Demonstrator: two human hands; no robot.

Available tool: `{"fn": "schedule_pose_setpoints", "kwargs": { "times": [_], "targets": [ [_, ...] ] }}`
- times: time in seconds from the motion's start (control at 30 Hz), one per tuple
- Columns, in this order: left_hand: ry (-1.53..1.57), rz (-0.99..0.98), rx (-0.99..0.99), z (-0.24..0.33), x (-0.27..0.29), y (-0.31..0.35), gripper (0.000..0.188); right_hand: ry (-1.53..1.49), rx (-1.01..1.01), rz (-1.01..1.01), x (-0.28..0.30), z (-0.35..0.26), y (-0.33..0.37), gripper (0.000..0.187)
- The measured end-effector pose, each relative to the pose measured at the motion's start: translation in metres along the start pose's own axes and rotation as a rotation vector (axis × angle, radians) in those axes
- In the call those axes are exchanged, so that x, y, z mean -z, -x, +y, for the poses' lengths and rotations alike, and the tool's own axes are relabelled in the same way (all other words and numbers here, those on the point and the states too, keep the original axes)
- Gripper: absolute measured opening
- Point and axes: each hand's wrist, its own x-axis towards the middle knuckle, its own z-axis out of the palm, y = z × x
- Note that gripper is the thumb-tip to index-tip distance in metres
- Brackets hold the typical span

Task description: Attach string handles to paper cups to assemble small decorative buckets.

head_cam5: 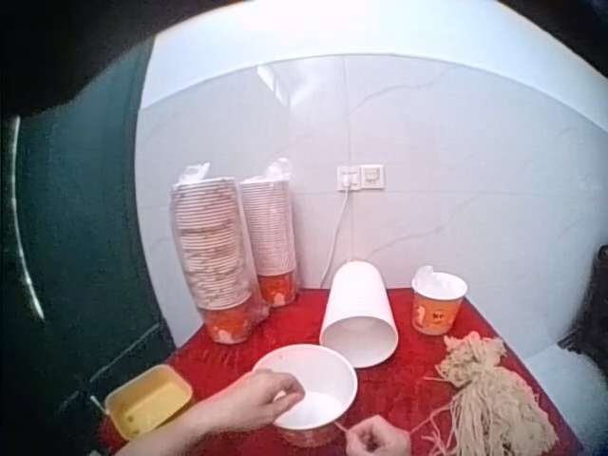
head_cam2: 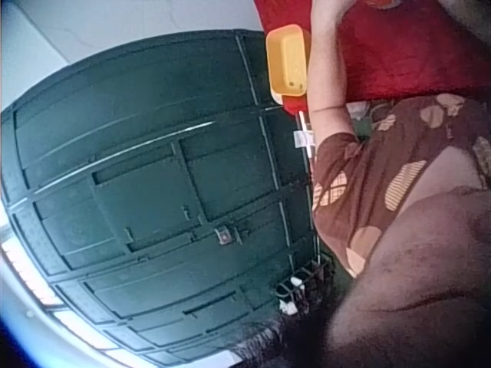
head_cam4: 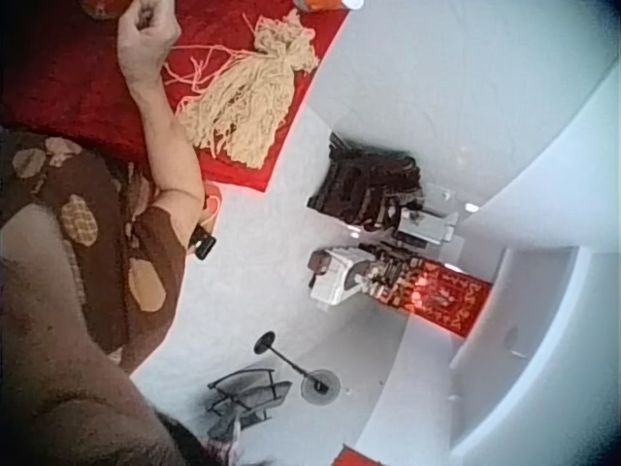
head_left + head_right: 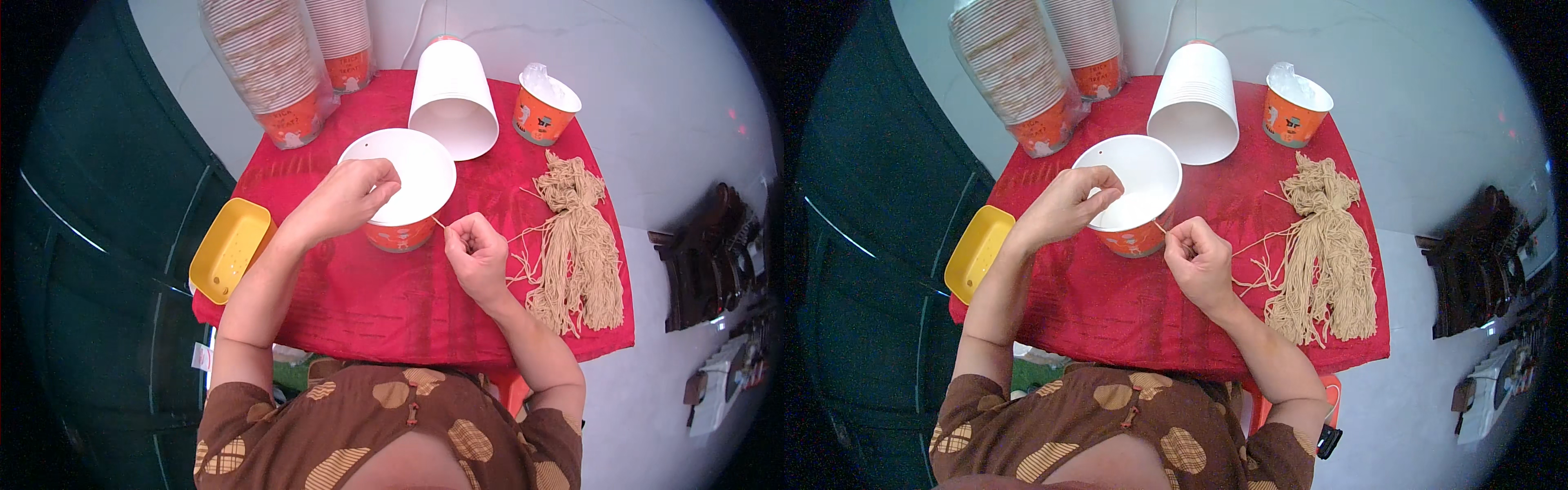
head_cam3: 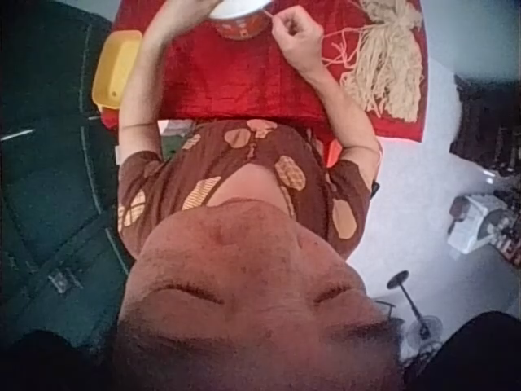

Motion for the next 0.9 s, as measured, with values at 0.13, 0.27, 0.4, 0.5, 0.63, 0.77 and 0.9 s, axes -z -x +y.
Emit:
{"fn": "schedule_pose_setpoints", "kwargs": {
  "times": [0.13,0.27,0.4,0.5,0.63,0.77,0.9],
  "targets": [
    [0.014,-0.031,-0.017,-0.002,-0.001,-0.002,0.020,0.027,0.014,0.001,-0.001,0.002,-0.003,0.012],
    [0.076,-0.068,-0.066,-0.006,-0.005,-0.005,0.023,0.026,0.019,-0.010,-0.006,0.002,-0.008,0.012],
    [0.074,-0.181,-0.276,-0.011,-0.016,-0.013,0.028,0.037,0.017,-0.006,-0.010,0.006,-0.010,0.011],
    [0.089,-0.275,-0.252,-0.009,-0.018,-0.021,0.026,0.000,-0.021,-0.012,-0.013,0.007,-0.011,0.011],
    [0.044,-0.399,-0.108,-0.001,-0.019,-0.024,0.019,-0.035,-0.105,-0.055,-0.012,0.006,-0.012,0.013],
    [0.005,-0.322,-0.126,0.006,-0.028,-0.013,0.013,0.076,-0.181,-0.128,0.001,-0.006,-0.021,0.040],
    [-0.071,-0.219,-0.190,0.021,-0.036,0.003,0.013,-0.111,-0.478,-0.272,0.009,-0.010,-0.021,0.036]
  ]
}}
